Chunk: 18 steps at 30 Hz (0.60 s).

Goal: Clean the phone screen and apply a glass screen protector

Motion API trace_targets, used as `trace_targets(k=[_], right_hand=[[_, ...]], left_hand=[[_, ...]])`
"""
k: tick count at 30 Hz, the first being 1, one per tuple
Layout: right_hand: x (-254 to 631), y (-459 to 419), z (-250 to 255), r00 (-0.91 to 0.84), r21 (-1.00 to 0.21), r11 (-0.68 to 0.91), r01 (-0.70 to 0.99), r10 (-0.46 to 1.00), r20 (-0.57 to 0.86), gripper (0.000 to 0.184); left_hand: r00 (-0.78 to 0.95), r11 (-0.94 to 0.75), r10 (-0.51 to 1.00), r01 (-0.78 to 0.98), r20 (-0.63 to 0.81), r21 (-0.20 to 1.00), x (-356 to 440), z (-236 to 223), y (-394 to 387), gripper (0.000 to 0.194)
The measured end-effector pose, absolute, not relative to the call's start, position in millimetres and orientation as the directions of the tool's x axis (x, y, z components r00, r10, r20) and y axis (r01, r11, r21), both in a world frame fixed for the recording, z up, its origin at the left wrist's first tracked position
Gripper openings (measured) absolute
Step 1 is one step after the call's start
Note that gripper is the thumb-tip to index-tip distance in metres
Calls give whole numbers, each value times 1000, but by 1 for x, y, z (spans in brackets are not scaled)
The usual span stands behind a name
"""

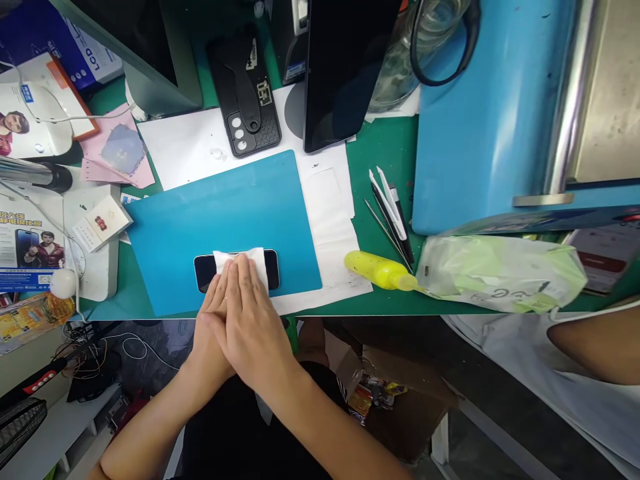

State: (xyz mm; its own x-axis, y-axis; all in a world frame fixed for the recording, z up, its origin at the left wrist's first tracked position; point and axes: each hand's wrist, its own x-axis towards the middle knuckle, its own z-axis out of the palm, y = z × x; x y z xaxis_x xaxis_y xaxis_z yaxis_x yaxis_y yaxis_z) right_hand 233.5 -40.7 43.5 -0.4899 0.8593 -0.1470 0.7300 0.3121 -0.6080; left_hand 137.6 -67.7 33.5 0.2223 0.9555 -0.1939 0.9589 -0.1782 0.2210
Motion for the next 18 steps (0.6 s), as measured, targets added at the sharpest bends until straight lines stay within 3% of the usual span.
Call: trace_targets(k=[18], right_hand=[[198,-55,46,-540,-639,343,688,831,-136,92]], left_hand=[[155,-101,951,974,-267,205,102,41,-90,69]])
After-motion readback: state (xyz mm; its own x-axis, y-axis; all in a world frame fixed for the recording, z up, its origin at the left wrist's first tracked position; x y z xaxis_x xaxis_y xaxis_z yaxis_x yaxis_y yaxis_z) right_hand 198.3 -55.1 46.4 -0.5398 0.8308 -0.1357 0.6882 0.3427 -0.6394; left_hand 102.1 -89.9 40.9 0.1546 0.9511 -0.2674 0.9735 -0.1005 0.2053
